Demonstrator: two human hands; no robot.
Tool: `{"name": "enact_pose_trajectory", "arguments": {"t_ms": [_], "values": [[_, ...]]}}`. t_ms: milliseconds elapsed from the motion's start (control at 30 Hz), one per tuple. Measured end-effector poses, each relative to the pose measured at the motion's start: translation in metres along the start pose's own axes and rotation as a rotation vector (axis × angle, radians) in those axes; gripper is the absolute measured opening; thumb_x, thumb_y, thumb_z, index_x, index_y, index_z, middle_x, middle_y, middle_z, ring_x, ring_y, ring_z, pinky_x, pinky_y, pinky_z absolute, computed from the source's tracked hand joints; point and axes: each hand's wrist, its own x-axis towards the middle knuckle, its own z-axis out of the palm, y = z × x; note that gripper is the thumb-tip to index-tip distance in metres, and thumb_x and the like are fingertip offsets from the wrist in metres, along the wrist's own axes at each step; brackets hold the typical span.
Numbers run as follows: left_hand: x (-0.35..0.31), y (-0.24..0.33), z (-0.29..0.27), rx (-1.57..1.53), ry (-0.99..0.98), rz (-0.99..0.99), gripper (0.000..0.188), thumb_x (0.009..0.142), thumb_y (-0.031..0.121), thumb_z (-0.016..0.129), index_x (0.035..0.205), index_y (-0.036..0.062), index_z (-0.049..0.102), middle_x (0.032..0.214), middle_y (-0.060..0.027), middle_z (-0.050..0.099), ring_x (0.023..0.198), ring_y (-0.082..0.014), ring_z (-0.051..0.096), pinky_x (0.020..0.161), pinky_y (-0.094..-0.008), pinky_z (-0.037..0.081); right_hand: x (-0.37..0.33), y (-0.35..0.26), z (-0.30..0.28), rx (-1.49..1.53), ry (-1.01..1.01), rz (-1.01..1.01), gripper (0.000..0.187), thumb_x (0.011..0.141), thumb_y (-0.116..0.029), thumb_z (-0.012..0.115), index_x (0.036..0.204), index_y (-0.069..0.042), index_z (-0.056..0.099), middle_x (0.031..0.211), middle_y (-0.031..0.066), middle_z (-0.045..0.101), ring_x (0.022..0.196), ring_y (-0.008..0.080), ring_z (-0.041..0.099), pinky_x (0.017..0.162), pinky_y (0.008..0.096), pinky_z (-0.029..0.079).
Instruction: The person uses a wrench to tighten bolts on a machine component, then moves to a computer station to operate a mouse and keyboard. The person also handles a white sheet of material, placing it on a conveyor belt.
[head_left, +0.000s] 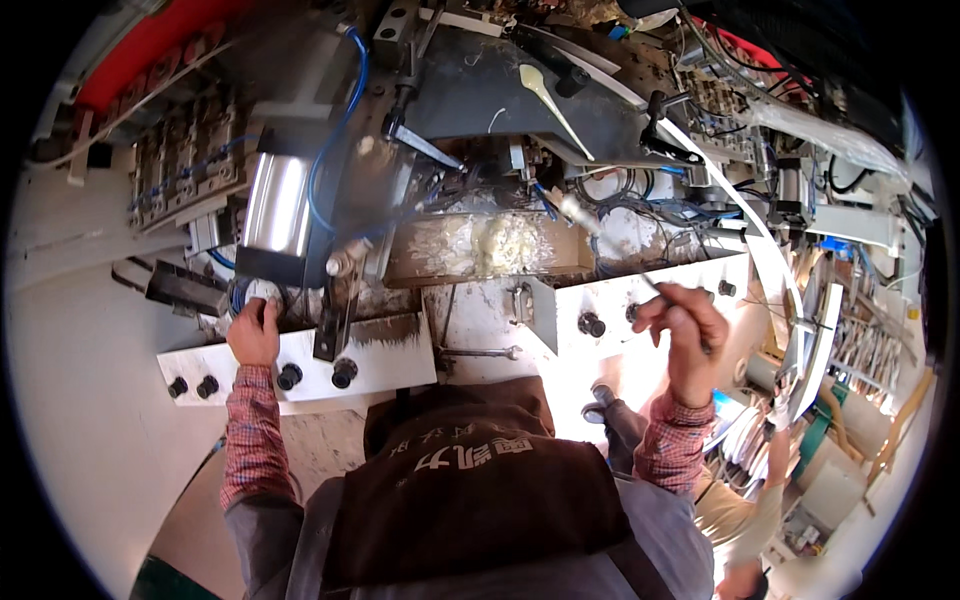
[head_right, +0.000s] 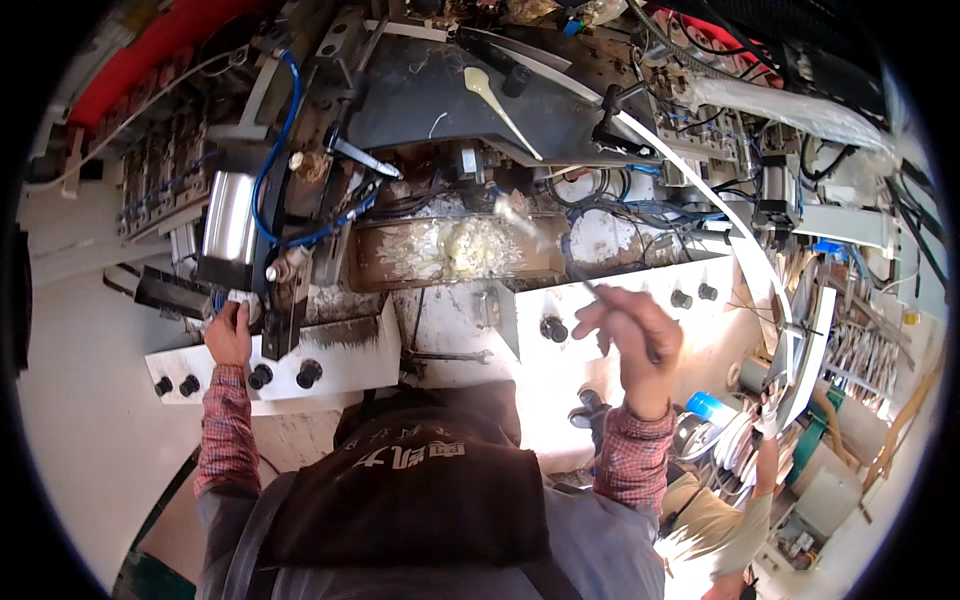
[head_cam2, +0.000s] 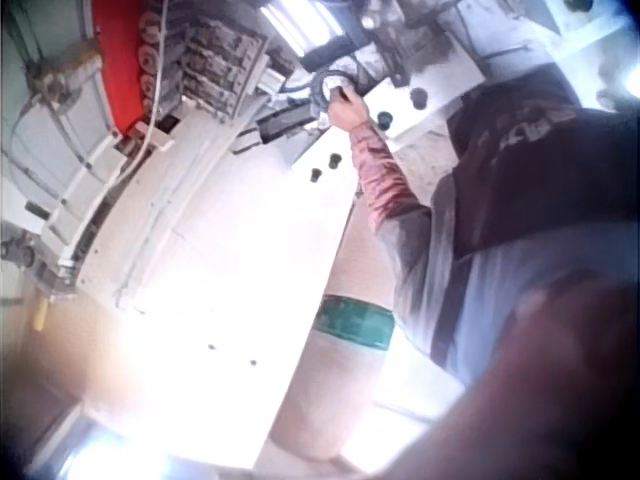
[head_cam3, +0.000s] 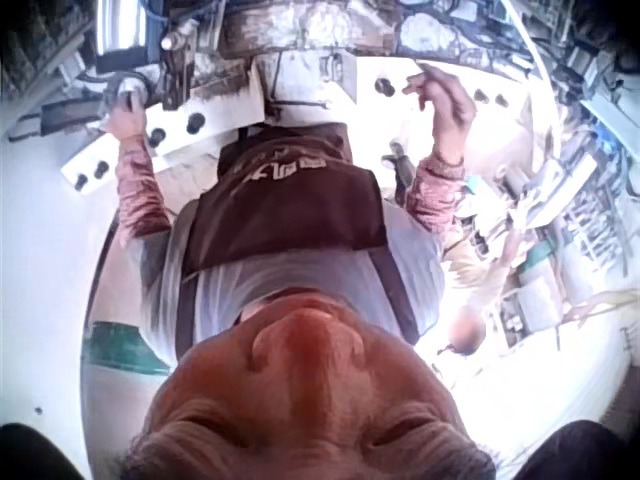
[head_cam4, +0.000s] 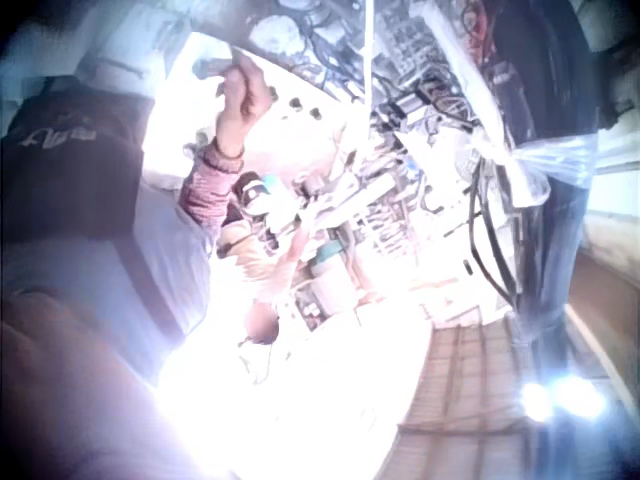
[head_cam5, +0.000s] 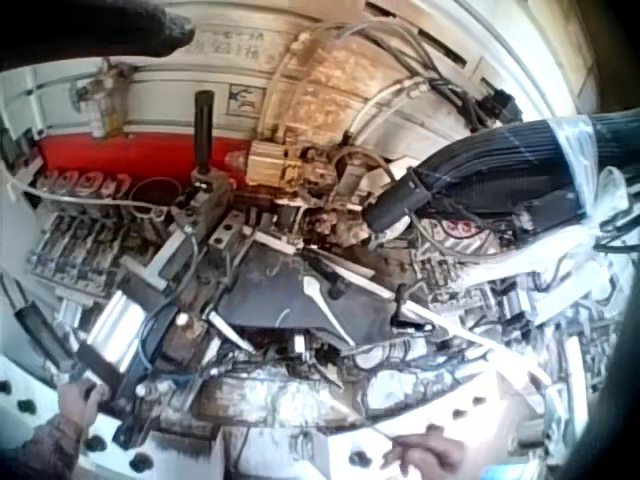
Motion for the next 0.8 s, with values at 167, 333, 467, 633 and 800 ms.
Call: {"name": "enact_pose_trajectory", "arguments": {"t_ms": [167, 333, 467, 633, 800], "values": [[-0.001, -0.005, 0.005, 0.056, 0.024, 0.007, 0.039, 0.097, 0.044, 0.055, 0.087, 0.0076, 0.066, 0.074, -0.0188, 0.066, 0.071, -0.0416, 0.064, 0.063, -0.0498, 0.047, -0.005, 0.064, 0.007, -0.144, -0.306, 0.27, 0.027, 0.1, -0.013, 0.058, 0.119, 0.005, 0.064, 0.096, 0.0081, 0.073, 0.082, 0.0113, 0.065, 0.064, 0.0229, 0.047], [0.002, 0.015, 0.002, 0.013, -0.051, -0.052, 0.041, 0.094, 0.046, 0.056, 0.096, 0.0075, 0.071, 0.09, -0.02, 0.071, 0.087, -0.0409, 0.067, 0.075, -0.0482, 0.051, 0.029, 0.122, 0.04, -0.395, -0.553, -0.077, 0.027, 0.096, -0.01, 0.061, 0.118, 0.005, 0.063, 0.096, 0.0145, 0.07, 0.081, 0.0207, 0.067, 0.073, 0.0322, 0.053], [0.006, 0.018, 0.045, -0.087, -0.147, 0.145, 0.038, 0.091, 0.037, 0.062, 0.111, 0.0059, 0.068, 0.105, -0.0198, 0.071, 0.098, -0.0393, 0.066, 0.083, -0.0457, 0.051, 0.063, 0.143, 0.052, -0.619, -0.823, -0.578, 0.023, 0.084, -0.005, 0.062, 0.106, -0.001, 0.066, 0.1, 0.0153, 0.068, 0.096, 0.0353, 0.065, 0.081, 0.0429, 0.053], [0.038, 0.098, 0.097, -0.013, -0.542, 0.141, 0.05, 0.088, 0.04, 0.063, 0.122, 0.0031, 0.065, 0.12, -0.0216, 0.067, 0.109, -0.038, 0.063, 0.092, -0.0443, 0.05, 0.092, 0.164, 0.05, -0.959, -1.051, -0.885, 0.016, 0.08, -0.01, 0.063, 0.095, -0.006, 0.065, 0.091, 0.0063, 0.068, 0.093, 0.0262, 0.066, 0.079, 0.039, 0.054], [0.073, 0.079, 0.231, 0.128, -0.61, 0.067, 0.053, 0.086, 0.04, 0.063, 0.122, -0.0001, 0.065, 0.125, -0.0253, 0.064, 0.114, -0.0404, 0.062, 0.094, -0.0442, 0.051, 0.113, 0.16, 0.049, -1.095, -1.182, -1.134, 0.012, 0.079, -0.014, 0.062, 0.088, -0.009, 0.067, 0.083, 0.0018, 0.066, 0.092, 0.0198, 0.064, 0.072, 0.0342, 0.054]]}}
